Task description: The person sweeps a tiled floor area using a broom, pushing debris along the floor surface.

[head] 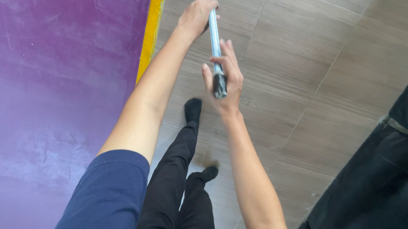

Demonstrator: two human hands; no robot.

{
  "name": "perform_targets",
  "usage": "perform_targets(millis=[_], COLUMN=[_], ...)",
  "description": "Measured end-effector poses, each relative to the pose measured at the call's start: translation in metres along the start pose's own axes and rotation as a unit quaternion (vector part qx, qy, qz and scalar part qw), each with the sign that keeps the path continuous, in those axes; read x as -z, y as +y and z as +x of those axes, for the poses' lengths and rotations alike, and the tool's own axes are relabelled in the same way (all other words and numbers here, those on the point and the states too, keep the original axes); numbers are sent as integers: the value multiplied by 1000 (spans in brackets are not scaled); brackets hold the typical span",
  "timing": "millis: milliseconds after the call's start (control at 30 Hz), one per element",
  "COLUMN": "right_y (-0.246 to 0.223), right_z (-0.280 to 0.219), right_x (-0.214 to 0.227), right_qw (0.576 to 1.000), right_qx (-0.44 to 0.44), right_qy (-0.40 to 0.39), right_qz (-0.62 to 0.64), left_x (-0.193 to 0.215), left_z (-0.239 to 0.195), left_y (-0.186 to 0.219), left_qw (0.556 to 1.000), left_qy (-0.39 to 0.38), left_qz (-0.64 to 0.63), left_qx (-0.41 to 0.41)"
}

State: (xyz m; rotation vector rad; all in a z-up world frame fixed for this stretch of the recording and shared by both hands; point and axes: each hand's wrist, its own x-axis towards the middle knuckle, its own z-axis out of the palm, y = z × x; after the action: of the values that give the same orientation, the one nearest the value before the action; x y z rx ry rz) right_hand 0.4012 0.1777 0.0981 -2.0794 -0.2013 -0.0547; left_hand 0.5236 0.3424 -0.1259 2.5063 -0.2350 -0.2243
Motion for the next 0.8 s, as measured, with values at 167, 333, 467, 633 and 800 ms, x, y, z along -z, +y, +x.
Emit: perform_targets(millis=[167, 333, 467, 633, 800], right_y=[-29, -74, -115, -137, -94], right_z=[-12, -34, -60, -76, -77], right_x=[24, 75, 100, 107, 35], right_qw=[990, 987, 980, 980, 976], right_qx=[-79, -21, -21, -4, -27], right_qy=[-28, -133, -172, -174, -158], right_qz=[110, 92, 97, 98, 147], left_x=[26, 48, 59, 83, 82], left_z=[-47, -100, -144, -165, -129], left_y=[61, 103, 122, 112, 36], left_qw=[996, 996, 987, 982, 992], left_qy=[35, 33, -60, 75, 83], left_qz=[-83, -58, 44, 91, 86], left_qx=[15, -67, -140, -145, -39])
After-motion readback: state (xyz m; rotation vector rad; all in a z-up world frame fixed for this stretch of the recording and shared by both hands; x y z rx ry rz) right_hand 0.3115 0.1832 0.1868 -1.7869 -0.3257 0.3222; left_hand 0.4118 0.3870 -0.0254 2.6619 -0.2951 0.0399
